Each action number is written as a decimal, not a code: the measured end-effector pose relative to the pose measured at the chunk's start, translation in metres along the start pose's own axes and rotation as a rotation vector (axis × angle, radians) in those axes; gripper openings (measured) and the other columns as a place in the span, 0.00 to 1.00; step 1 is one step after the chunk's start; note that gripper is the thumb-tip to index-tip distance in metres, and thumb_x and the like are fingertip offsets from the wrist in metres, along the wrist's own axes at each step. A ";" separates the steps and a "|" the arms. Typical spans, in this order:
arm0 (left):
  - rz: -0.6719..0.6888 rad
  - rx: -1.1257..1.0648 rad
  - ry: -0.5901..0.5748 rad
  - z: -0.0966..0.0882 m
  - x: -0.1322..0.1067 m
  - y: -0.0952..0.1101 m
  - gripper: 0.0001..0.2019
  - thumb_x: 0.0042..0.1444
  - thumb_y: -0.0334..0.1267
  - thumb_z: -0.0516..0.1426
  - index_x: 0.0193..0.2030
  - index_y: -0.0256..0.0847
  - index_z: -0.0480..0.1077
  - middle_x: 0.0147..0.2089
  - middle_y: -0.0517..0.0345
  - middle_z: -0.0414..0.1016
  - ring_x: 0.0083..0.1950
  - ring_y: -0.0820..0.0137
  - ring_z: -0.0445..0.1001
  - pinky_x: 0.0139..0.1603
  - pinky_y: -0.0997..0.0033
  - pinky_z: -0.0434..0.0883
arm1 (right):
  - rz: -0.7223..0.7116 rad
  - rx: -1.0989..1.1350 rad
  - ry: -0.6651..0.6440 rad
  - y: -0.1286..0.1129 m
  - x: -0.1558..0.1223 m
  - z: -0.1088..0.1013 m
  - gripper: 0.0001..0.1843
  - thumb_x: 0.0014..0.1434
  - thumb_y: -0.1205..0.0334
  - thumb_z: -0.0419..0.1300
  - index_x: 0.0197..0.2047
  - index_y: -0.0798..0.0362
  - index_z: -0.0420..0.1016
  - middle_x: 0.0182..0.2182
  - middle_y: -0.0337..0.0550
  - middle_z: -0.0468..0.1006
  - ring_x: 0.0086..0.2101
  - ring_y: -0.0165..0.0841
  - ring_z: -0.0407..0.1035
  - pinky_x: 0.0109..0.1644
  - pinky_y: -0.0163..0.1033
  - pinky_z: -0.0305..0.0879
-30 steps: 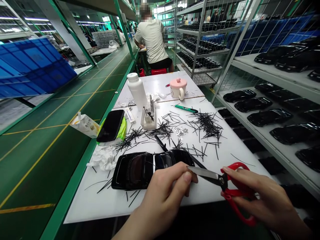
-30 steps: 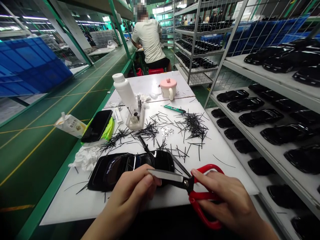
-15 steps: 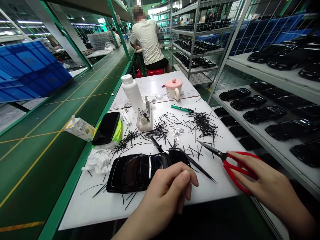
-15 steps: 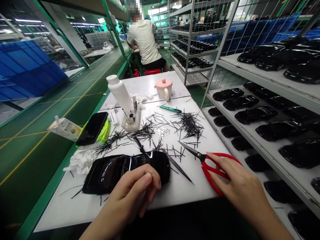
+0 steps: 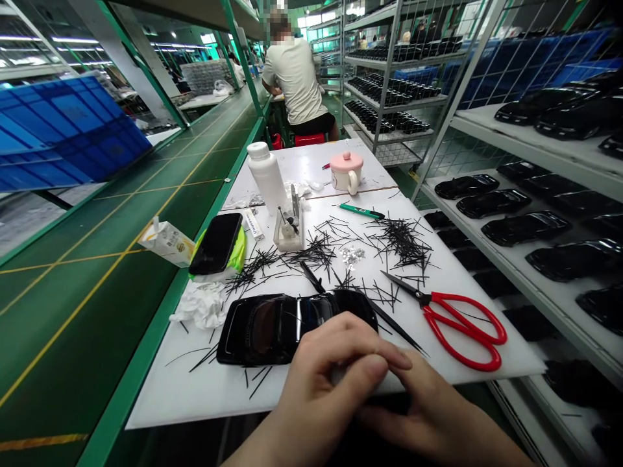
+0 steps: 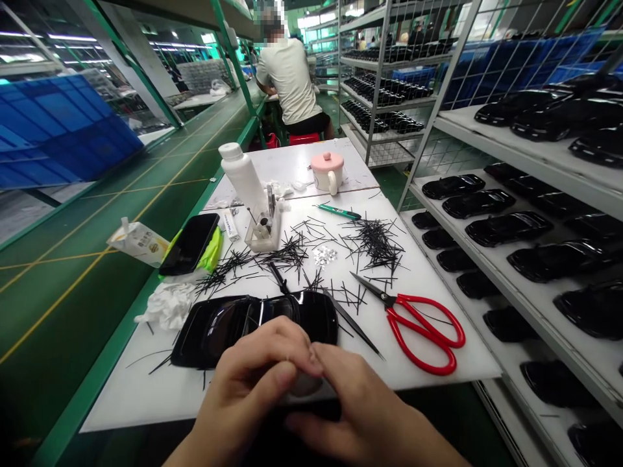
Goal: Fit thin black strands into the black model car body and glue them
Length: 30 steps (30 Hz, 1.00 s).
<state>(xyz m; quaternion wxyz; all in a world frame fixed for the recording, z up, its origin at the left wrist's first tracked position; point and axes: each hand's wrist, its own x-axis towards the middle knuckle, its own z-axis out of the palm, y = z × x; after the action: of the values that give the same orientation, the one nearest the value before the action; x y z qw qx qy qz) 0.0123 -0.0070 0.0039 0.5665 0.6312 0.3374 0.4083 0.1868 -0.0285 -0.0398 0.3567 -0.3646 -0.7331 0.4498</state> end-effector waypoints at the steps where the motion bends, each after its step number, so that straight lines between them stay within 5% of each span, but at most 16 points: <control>1: 0.016 0.019 0.006 -0.001 -0.003 0.000 0.10 0.64 0.41 0.58 0.40 0.47 0.81 0.36 0.56 0.73 0.40 0.71 0.73 0.42 0.75 0.70 | 0.014 0.052 -0.024 -0.003 0.005 0.006 0.10 0.61 0.60 0.60 0.45 0.52 0.74 0.37 0.43 0.80 0.36 0.35 0.76 0.39 0.34 0.73; 10: 0.052 0.215 0.250 -0.030 -0.033 0.004 0.14 0.57 0.28 0.64 0.45 0.54 0.79 0.36 0.64 0.77 0.38 0.77 0.75 0.39 0.82 0.71 | 0.160 0.011 -0.240 -0.010 0.008 -0.001 0.07 0.63 0.61 0.58 0.45 0.49 0.74 0.37 0.39 0.79 0.38 0.33 0.74 0.44 0.33 0.68; 18: 0.168 0.377 0.042 -0.048 -0.053 0.003 0.09 0.56 0.24 0.62 0.41 0.42 0.77 0.36 0.57 0.79 0.37 0.71 0.78 0.39 0.77 0.75 | 0.365 0.433 -0.343 0.006 -0.007 -0.005 0.24 0.57 0.41 0.63 0.47 0.52 0.78 0.30 0.41 0.73 0.28 0.30 0.65 0.29 0.31 0.60; 30: 0.105 0.549 -0.065 -0.061 -0.068 0.009 0.10 0.60 0.23 0.55 0.38 0.43 0.72 0.37 0.59 0.74 0.39 0.75 0.74 0.38 0.82 0.70 | 0.464 0.611 -0.376 0.013 -0.005 0.005 0.24 0.53 0.44 0.67 0.45 0.54 0.78 0.28 0.38 0.68 0.25 0.25 0.57 0.26 0.29 0.53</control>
<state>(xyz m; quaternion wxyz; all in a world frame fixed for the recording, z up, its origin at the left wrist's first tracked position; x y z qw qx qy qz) -0.0729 -0.0416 0.0053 0.3630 0.7905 0.3836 0.3101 0.1875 -0.0305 -0.0548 0.1977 -0.3092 -0.5169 0.7734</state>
